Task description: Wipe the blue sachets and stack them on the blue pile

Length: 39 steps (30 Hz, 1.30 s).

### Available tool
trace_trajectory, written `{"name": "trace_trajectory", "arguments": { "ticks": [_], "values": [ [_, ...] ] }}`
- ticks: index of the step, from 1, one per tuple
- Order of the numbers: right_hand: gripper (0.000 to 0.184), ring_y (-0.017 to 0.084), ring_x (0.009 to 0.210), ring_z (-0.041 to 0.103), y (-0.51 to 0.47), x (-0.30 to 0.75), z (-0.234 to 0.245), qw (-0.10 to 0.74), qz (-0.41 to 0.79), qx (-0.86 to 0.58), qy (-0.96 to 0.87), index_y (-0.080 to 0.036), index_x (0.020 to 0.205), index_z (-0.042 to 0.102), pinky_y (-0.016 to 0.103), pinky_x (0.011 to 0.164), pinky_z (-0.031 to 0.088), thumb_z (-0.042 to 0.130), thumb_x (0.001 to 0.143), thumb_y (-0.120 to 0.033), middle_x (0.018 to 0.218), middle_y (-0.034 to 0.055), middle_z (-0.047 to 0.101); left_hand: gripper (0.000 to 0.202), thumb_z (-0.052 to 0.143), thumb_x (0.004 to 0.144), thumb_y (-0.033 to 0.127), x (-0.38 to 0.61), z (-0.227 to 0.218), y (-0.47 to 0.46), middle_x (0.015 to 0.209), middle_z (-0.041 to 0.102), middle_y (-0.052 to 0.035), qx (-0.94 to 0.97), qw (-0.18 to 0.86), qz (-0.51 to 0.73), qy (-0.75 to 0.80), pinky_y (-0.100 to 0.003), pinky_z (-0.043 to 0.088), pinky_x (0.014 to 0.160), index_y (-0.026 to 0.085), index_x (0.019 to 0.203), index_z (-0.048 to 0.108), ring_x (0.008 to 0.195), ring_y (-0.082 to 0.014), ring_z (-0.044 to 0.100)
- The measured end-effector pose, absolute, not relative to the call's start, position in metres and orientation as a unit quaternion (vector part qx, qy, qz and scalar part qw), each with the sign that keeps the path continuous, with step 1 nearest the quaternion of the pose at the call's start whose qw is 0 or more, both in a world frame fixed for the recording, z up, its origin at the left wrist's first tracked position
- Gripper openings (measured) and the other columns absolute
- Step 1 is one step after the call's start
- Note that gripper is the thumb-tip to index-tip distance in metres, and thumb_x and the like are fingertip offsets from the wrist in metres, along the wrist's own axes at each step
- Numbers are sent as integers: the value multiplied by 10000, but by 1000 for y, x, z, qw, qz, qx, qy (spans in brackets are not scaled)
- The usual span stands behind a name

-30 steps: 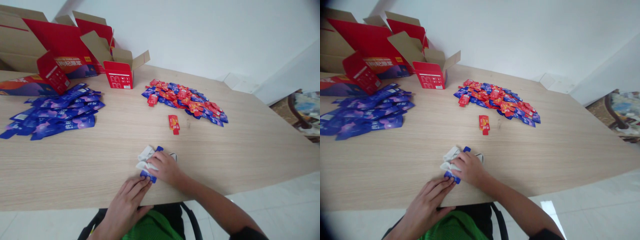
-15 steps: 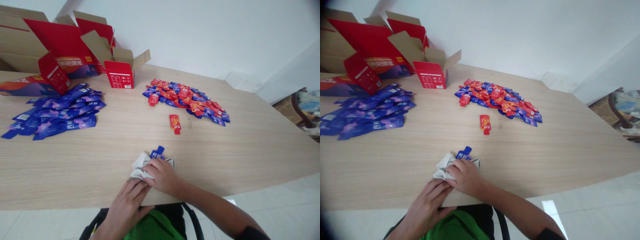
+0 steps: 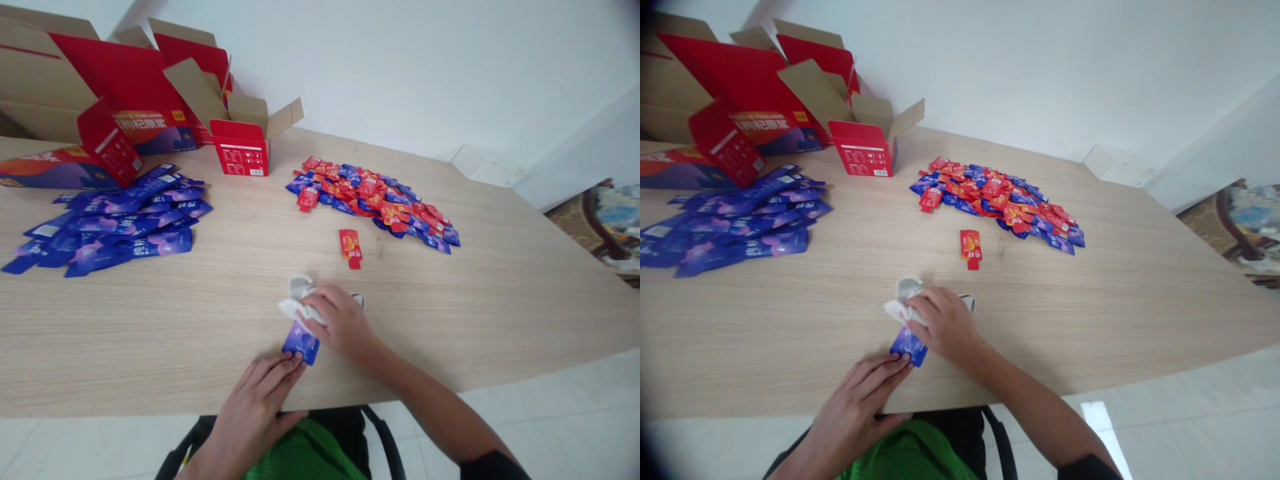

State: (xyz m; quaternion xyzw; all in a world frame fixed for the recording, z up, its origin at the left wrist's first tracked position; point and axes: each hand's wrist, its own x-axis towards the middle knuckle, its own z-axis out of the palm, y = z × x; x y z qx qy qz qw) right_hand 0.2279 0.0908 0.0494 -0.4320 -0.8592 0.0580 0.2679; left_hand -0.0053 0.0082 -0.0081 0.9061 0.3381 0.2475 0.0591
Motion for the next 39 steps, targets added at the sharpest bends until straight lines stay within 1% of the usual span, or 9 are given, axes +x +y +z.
{"name": "trace_trajectory", "arguments": {
  "ticks": [4, 8, 14, 18, 24, 28, 33, 37, 39],
  "values": [
    [195, 231, 933, 657, 58, 206, 25, 219, 83, -379, -895, -233, 1117, 683, 373, 829, 544, 692, 960, -347, 1034, 50, 704, 625, 888, 770, 373, -3, -6, 8, 1207, 735, -66, 903, 72, 235, 352, -439, 561, 984, 178, 1313, 646, 1110, -290, 644],
    [184, 227, 964, 654, 93, 220, 8, 230, 42, -440, -867, -222, 1104, 697, 352, 861, 542, 673, 984, -359, 1025, 71, 696, 722, 869, 795, 404, -4, -8, 8, 1348, 689, -76, 911, 59, 236, 334, -419, 545, 1012, 165, 1413, 582, 1204, -292, 607],
    [164, 257, 998, 644, 151, 253, 31, 228, -21, -494, -839, -202, 1123, 697, 391, 886, 535, 626, 1016, -304, 1057, 103, 692, 712, 851, 814, 431, -7, -9, 9, 1367, 684, -65, 908, 57, 242, 337, -412, 541, 1012, 181, 1421, 576, 1217, -284, 605],
    [222, 252, 1055, 634, 113, 236, 48, 262, 20, -465, -845, -198, 1196, 660, 391, 939, 517, 624, 1013, -317, 1131, 99, 682, 735, 886, 769, 431, -6, -7, 8, 1341, 696, -62, 908, 56, 245, 335, -420, 550, 990, 180, 1394, 592, 1187, -289, 615],
    [220, 228, 952, 647, 63, 208, 22, 202, 66, -389, -896, -236, 1131, 686, 363, 834, 539, 727, 943, -345, 1044, 43, 698, 689, 902, 756, 359, -4, -4, 7, 1249, 724, -65, 903, 79, 238, 348, -435, 539, 1012, 170, 1353, 616, 1154, -292, 623],
    [184, 233, 980, 647, 109, 229, 10, 216, 25, -459, -861, -221, 1122, 698, 360, 858, 543, 658, 997, -352, 1059, 76, 691, 684, 835, 833, 422, -5, -6, 8, 1346, 693, -76, 907, 71, 249, 332, -417, 544, 1007, 175, 1417, 578, 1204, -287, 617],
    [173, 260, 1025, 634, 155, 255, 32, 225, -11, -491, -842, -195, 1144, 699, 401, 918, 529, 633, 1010, -284, 1088, 112, 678, 646, 814, 851, 444, -5, -10, 10, 1338, 700, -78, 901, 77, 261, 337, -421, 550, 1003, 190, 1402, 595, 1199, -287, 627],
    [222, 253, 1074, 624, 114, 239, 45, 281, 30, -470, -836, -200, 1204, 663, 399, 963, 512, 596, 1028, -318, 1129, 106, 671, 683, 832, 831, 452, -4, -10, 9, 1333, 700, -83, 902, 77, 256, 338, -422, 551, 1001, 189, 1412, 588, 1192, -289, 628],
    [234, 247, 1052, 627, 81, 224, 40, 264, 69, -423, -864, -222, 1207, 659, 389, 939, 517, 629, 1007, -339, 1120, 88, 681, 657, 850, 813, 431, -4, -8, 7, 1280, 719, -80, 902, 82, 250, 342, -429, 550, 999, 185, 1375, 613, 1168, -292, 633]
  ]
}}
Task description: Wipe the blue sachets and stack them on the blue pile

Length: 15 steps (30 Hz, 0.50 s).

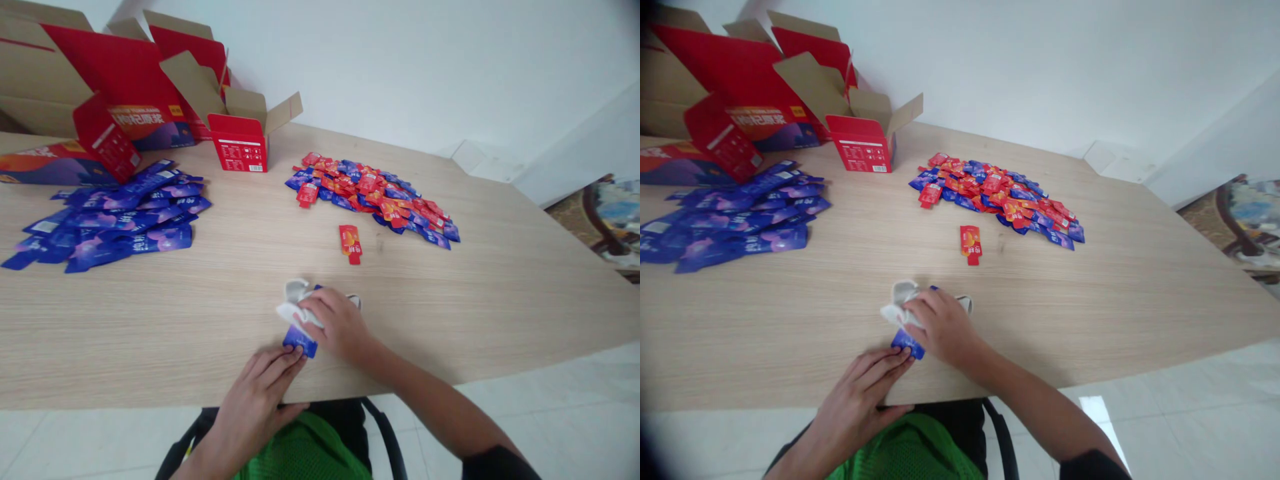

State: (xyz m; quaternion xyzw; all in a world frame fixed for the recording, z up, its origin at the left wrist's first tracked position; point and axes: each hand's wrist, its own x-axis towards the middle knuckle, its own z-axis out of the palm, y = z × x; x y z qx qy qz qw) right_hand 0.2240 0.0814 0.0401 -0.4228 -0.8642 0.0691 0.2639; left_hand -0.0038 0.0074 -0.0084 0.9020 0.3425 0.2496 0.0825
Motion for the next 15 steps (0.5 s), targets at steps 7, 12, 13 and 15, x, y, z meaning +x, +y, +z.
{"name": "trace_trajectory", "arguments": {
  "ticks": [7, 12, 13, 15],
  "values": [
    [218, 235, 984, 639, 81, 219, 9, 216, 55, -444, -868, -229, 1153, 691, 370, 871, 538, 671, 984, -365, 1067, 67, 686, 674, 826, 839, 443, -4, -9, 8, 1304, 710, -76, 908, 68, 245, 334, -429, 540, 1006, 166, 1404, 583, 1182, -288, 629],
    [181, 258, 995, 648, 150, 251, 13, 248, 0, -497, -832, -224, 1130, 714, 388, 891, 544, 637, 1006, -330, 1061, 94, 690, 670, 810, 859, 431, -7, -15, 7, 1354, 692, -74, 908, 68, 242, 335, -429, 531, 1026, 195, 1435, 562, 1211, -288, 627],
    [179, 260, 1004, 649, 159, 257, 17, 260, -5, -504, -824, -228, 1134, 713, 391, 902, 542, 628, 1011, -326, 1064, 95, 690, 672, 812, 857, 438, -7, -13, 6, 1353, 692, -77, 907, 68, 244, 336, -431, 533, 1024, 197, 1433, 563, 1211, -289, 628],
    [204, 259, 1032, 649, 166, 266, 25, 295, -15, -520, -801, -228, 1163, 699, 393, 934, 536, 588, 1031, -336, 1086, 99, 685, 697, 804, 847, 513, -8, -4, 8, 1345, 694, -84, 908, 74, 244, 331, -432, 541, 1010, 199, 1423, 570, 1201, -294, 634]
  ]
}}
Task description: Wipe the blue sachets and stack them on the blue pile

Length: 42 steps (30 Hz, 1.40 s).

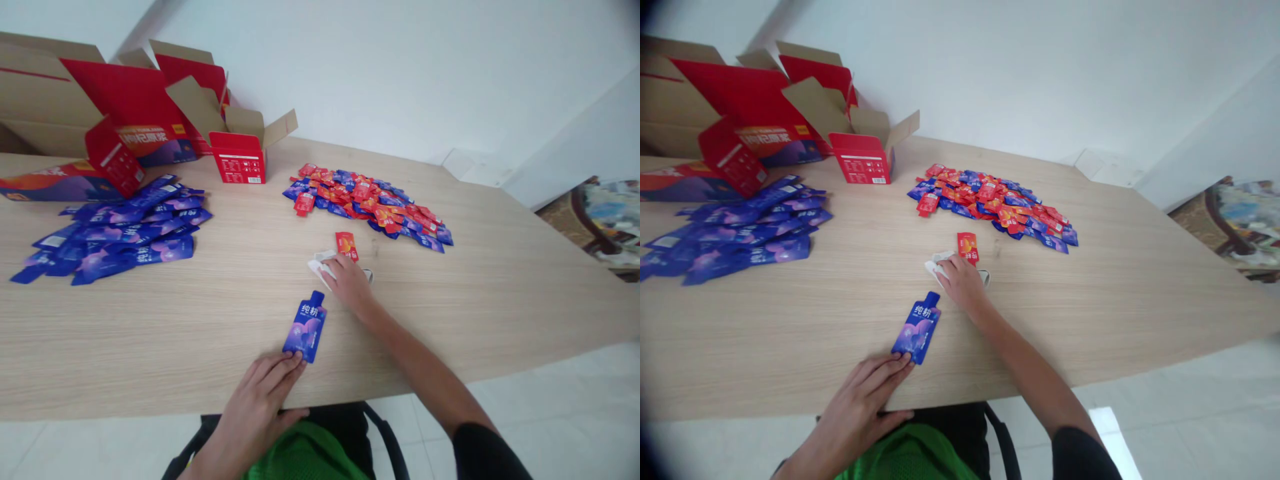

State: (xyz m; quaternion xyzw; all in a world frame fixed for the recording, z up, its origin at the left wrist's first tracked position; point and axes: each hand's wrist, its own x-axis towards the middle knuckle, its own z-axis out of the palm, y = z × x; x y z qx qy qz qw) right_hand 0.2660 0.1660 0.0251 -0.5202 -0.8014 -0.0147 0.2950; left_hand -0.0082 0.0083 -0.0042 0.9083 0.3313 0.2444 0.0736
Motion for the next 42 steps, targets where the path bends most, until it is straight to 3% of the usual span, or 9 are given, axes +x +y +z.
{"name": "trace_trajectory", "arguments": {
  "ticks": [3, 8, 11, 15, 22, 26, 32, 37, 42],
  "values": [
    [278, 252, 1068, 641, 161, 273, 36, 366, -23, -548, -752, -203, 1214, 659, 396, 967, 525, 495, 1069, -374, 1125, 114, 667, 604, 709, 907, 579, -3, 20, 18, 1280, 714, -68, 909, 114, 222, 333, -421, 548, 983, 235, 1389, 593, 1139, -271, 653],
    [332, 251, 1043, 636, 146, 279, 39, 447, -8, -577, -684, -186, 1152, 659, 409, 965, 514, 457, 1072, -438, 1074, 110, 662, 430, 545, 1028, 464, 29, 43, 47, 1292, 657, -107, 862, 152, 197, 442, -472, 512, 1023, 225, 1384, 573, 1160, -277, 615],
    [369, 254, 1015, 638, 145, 285, 34, 465, 7, -589, -661, -181, 1117, 668, 416, 944, 511, 448, 1065, -472, 1049, 109, 667, 621, 613, 966, 560, 52, 37, 60, 1326, 597, -180, 834, 135, 178, 504, -544, 517, 988, 161, 1428, 504, 1171, -346, 586],
    [415, 258, 991, 632, 146, 292, 27, 475, 23, -603, -640, -175, 1098, 671, 420, 920, 500, 444, 1054, -520, 1036, 108, 672, 720, 744, 848, 609, 70, 33, 64, 1271, 586, -175, 808, 133, 146, 555, -556, 524, 964, 161, 1361, 512, 1133, -362, 581],
    [438, 260, 963, 630, 144, 292, 25, 479, 55, -605, -633, -178, 1061, 656, 404, 889, 487, 458, 1038, -568, 1009, 94, 666, 842, 913, 697, 439, 72, 39, 79, 1283, 574, -184, 780, 185, 100, 590, -498, 531, 942, 177, 1372, 483, 1170, -374, 587],
    [444, 260, 917, 629, 144, 292, 24, 478, 68, -599, -639, -184, 1019, 648, 398, 853, 485, 461, 1029, -586, 961, 83, 661, 849, 962, 582, 449, 52, 35, 99, 1178, 652, -128, 789, 253, 97, 552, -393, 548, 854, 183, 1277, 554, 1043, -315, 666],
    [434, 263, 895, 630, 142, 292, 25, 478, 78, -593, -643, -205, 1004, 642, 394, 835, 483, 460, 1024, -599, 937, 73, 658, 290, 659, 936, 486, 1, 56, 117, 979, 716, -11, 820, 280, 132, 481, -271, 513, 743, 231, 1071, 633, 855, -185, 686],
    [471, 279, 901, 637, 143, 292, 25, 472, 87, -598, -642, -206, 1003, 645, 413, 834, 490, 447, 1013, -633, 940, 86, 669, 350, 444, 1043, 513, -71, 101, 160, 1005, 668, -54, 823, 166, 183, 512, -307, 486, 796, 201, 1031, 601, 868, -192, 624],
    [447, 284, 894, 643, 143, 291, 24, 466, 95, -590, -653, -220, 973, 648, 421, 826, 504, 461, 1012, -624, 935, 88, 678, 313, 391, 1055, 337, -153, 148, 234, 1282, 562, -154, 773, -19, 210, 599, -474, 360, 1055, 164, 1193, 613, 1215, -317, 509]
  ]
}}
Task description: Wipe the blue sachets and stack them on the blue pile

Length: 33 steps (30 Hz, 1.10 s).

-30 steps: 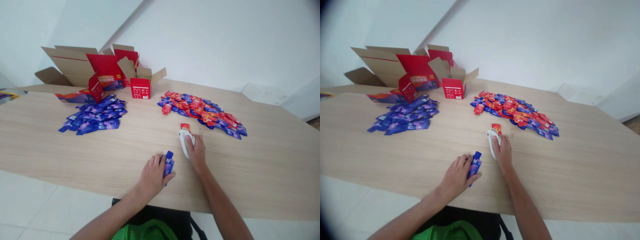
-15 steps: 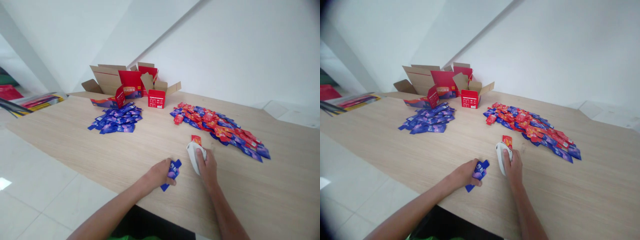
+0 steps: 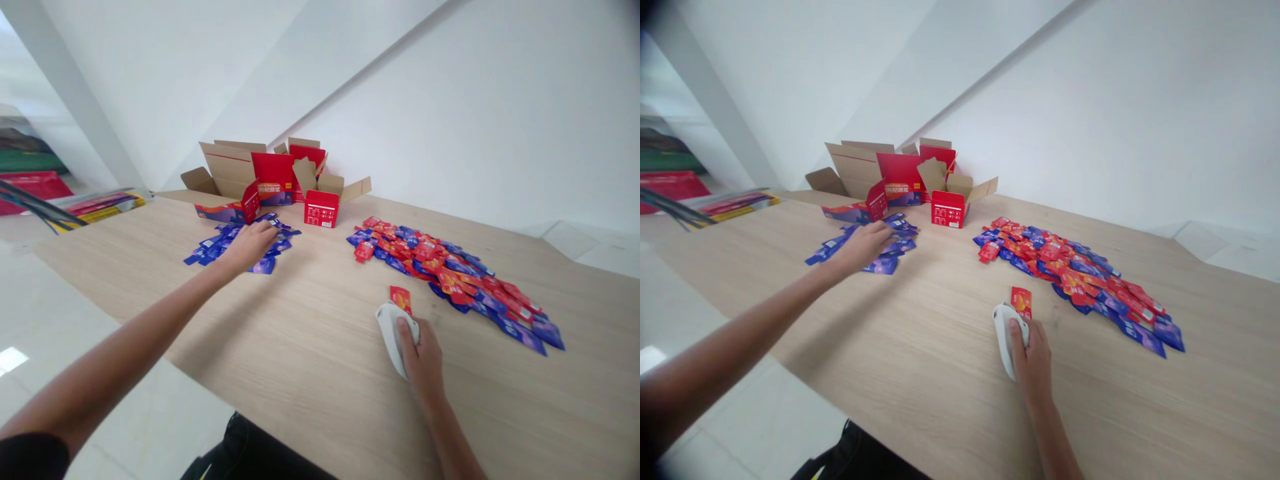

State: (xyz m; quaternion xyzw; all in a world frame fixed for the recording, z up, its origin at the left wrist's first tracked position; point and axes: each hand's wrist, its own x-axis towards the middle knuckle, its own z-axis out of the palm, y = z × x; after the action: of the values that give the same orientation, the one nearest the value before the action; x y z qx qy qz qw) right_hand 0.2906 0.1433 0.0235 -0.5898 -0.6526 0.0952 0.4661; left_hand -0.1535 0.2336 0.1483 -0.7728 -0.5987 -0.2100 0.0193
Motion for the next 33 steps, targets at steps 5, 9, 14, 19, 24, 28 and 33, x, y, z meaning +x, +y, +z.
{"name": "trace_trajectory", "arguments": {
  "ticks": [5, 9, 14, 19, 24, 28, 33],
  "values": [
    [387, 289, 924, 672, 144, 289, 21, 455, 110, -575, -671, -241, 999, 665, 433, 846, 531, 494, 1012, -588, 961, 81, 703, 334, 469, 1039, 287, -204, 162, 280, 1402, 527, -142, -722, 126, -183, -655, -583, 296, 1136, 198, 1338, 589, 1359, -349, 422],
    [393, 313, 1054, 685, 145, 287, 17, 444, 124, -556, -692, -247, 1150, 680, 479, 934, 537, 489, 1018, -564, 1118, 105, 732, 425, 650, 978, 417, -221, 142, 300, 1407, 567, -112, -690, 147, -146, -694, -571, 460, 1075, 191, 1334, 594, 1277, -307, 555],
    [375, 325, 1085, 684, 145, 287, 12, 434, 143, -557, -693, -254, 1158, 689, 507, 958, 539, 498, 1014, -543, 1138, 120, 738, 394, 659, 983, 400, -226, 111, 308, 1337, 620, -110, -678, 131, -113, -715, -513, 548, 990, 180, 1306, 613, 1174, -271, 632],
    [357, 310, 1058, 699, 145, 286, 11, 429, 141, -561, -693, -248, 1163, 696, 473, 930, 562, 517, 1011, -517, 1136, 107, 743, 386, 637, 992, 387, -207, 99, 285, 1358, 606, -113, -722, 127, -126, -668, -557, 488, 1052, 182, 1318, 607, 1249, -297, 585],
    [284, 252, 954, 724, 137, 274, 19, 410, 128, -518, -740, -234, 1082, 719, 371, 853, 583, 551, 1017, -452, 1048, 79, 752, 334, 404, 1078, 310, -131, 88, 233, 1375, 610, -135, -823, 86, -175, -534, -497, 413, 1104, 197, 1284, 642, 1314, -299, 516],
    [204, 201, 872, 717, 126, 260, 29, 327, 170, -426, -826, -239, 1012, 743, 309, 807, 568, 624, 992, -402, 954, 44, 746, 308, 417, 1081, 314, -54, 70, 191, 1280, 661, -91, -901, 25, -195, -388, -397, 464, 1033, 244, 1265, 653, 1197, -228, 598],
    [159, 148, 866, 708, 112, 250, 36, 227, 232, -337, -884, -248, 981, 773, 239, 803, 523, 727, 935, -393, 963, -3, 760, 283, 413, 1084, 291, 22, 48, 177, 1090, 678, -69, -933, 0, -206, -295, -327, 507, 907, 212, 1109, 683, 1016, -190, 636]
  ]
}}
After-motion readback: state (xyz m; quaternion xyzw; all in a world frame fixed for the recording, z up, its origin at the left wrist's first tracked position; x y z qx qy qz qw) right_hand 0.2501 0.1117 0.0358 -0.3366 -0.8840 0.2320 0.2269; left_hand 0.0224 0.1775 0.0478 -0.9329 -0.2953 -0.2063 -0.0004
